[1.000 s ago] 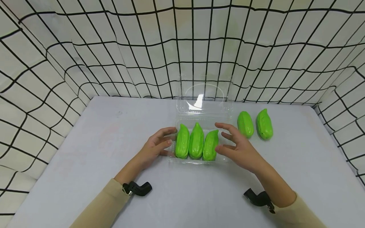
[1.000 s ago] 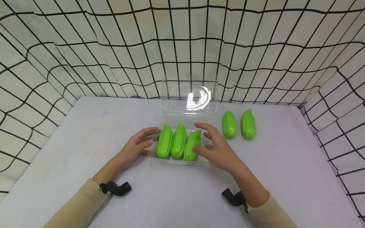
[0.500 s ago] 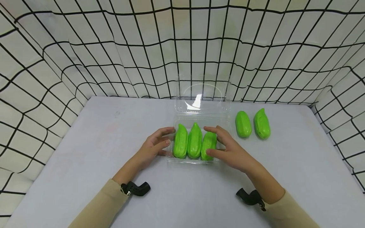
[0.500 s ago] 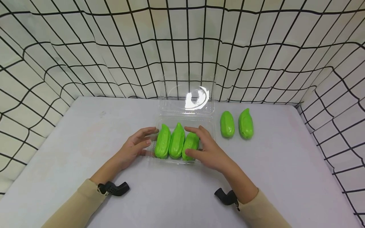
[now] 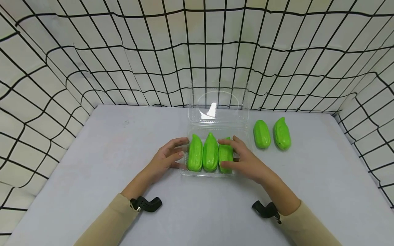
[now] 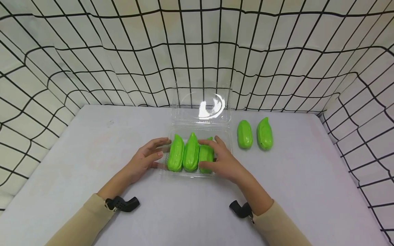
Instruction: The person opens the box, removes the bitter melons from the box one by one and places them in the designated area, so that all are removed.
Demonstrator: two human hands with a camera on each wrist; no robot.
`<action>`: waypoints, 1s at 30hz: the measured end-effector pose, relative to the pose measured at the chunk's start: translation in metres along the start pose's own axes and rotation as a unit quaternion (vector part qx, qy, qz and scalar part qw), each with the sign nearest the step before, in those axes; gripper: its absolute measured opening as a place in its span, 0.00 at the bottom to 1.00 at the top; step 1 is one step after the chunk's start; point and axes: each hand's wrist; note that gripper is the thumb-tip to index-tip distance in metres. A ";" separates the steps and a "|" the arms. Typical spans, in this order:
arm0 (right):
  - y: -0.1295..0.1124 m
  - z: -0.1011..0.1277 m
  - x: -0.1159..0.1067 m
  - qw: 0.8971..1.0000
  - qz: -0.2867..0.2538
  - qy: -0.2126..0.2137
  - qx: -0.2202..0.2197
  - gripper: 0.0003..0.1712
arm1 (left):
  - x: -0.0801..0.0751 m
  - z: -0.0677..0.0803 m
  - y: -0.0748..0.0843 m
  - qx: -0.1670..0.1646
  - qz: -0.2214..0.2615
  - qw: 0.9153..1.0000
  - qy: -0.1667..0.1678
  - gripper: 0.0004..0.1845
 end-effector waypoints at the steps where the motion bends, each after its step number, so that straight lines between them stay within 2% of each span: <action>1: 0.000 -0.001 0.001 1.000 0.019 0.002 0.001 0.39 | 0.000 0.000 0.000 0.000 0.002 1.000 -0.001 0.26; 5: -0.003 -0.001 0.006 0.996 0.087 0.017 -0.003 0.38 | 0.000 0.000 0.000 0.003 0.004 1.000 -0.002 0.26; 10: -0.007 0.001 0.008 0.991 0.123 0.056 -0.022 0.39 | -0.001 0.000 -0.001 0.002 -0.003 1.000 0.000 0.26; 20: -0.016 0.008 -0.001 0.987 0.089 0.111 -0.078 0.38 | -0.001 0.000 -0.003 0.005 0.006 1.000 -0.005 0.26; 30: -0.020 0.018 -0.035 0.979 0.070 0.167 -0.098 0.36 | 0.000 0.000 -0.003 0.003 0.001 1.000 -0.003 0.26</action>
Point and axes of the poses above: each hand's wrist, its own z-axis away from the middle knuckle, its own x-axis out of the palm, y = z × x, and after that the axes turned 1 degree about -y, right-handed
